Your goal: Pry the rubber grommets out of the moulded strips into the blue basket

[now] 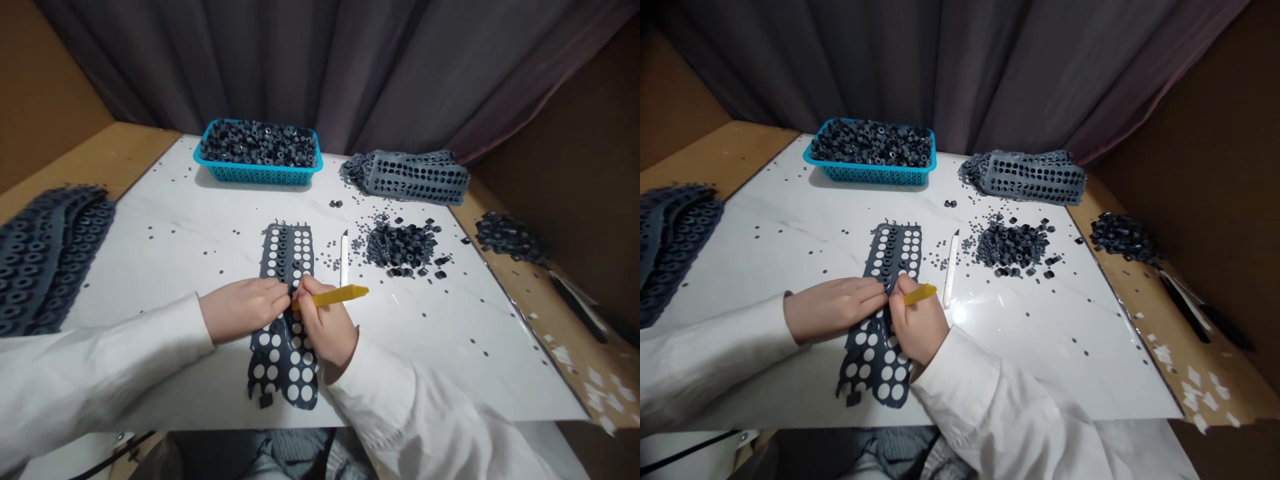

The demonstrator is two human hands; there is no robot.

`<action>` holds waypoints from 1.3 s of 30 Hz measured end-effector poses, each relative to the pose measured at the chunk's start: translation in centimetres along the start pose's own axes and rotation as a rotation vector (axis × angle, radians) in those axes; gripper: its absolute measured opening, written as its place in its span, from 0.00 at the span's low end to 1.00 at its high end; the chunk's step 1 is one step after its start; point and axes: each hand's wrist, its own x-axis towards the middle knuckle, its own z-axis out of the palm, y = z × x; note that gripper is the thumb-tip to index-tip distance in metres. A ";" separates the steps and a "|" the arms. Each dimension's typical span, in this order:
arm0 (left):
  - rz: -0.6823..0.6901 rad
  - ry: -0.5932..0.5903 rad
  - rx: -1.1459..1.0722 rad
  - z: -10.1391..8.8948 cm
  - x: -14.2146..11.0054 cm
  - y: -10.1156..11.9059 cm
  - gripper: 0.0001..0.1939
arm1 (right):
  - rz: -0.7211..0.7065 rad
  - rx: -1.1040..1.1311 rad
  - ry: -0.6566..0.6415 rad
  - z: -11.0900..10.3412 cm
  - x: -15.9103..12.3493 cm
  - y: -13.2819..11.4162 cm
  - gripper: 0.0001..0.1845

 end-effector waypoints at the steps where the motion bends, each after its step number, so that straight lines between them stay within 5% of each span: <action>1: -0.016 0.062 -0.067 -0.2 -0.2 -0.3 0.13 | 0.005 -0.013 -0.013 -0.1 0.0 0.0 0.12; 5: -0.378 0.345 -0.389 -2.4 -1.0 -1.8 0.09 | 0.051 0.056 -0.052 -0.2 0.1 0.5 0.11; 9: -0.534 0.248 -0.579 -2.9 -1.3 -2.0 0.09 | 0.088 0.231 -0.014 -0.3 0.4 0.8 0.12; 16: -0.236 0.155 -0.375 0.0 -0.3 -1.2 0.12 | 0.089 0.218 0.041 -0.4 1.3 0.9 0.12; 25: -0.139 0.038 -0.130 -0.3 0.4 -1.6 0.10 | 0.033 0.106 0.016 -0.2 1.3 0.7 0.11; 29: 0.009 0.066 0.155 0.7 0.5 -1.2 0.14 | 0.003 0.022 -0.008 -0.3 1.7 0.4 0.11; 32: 0.060 0.130 0.128 0.9 0.5 -1.2 0.15 | 0.023 0.004 -0.026 -0.4 2.0 0.4 0.12; 34: -0.068 0.254 -0.058 -0.1 0.3 -1.5 0.12 | 0.036 0.011 -0.037 -0.4 2.1 0.6 0.12; 37: -0.472 0.542 -0.326 -2.8 -0.1 -2.8 0.09 | 0.050 0.053 -0.044 -0.3 2.1 1.1 0.10; 39: -0.672 0.592 -0.461 -4.9 -0.2 -4.4 0.12 | 0.057 0.098 -0.046 -0.2 2.0 1.5 0.10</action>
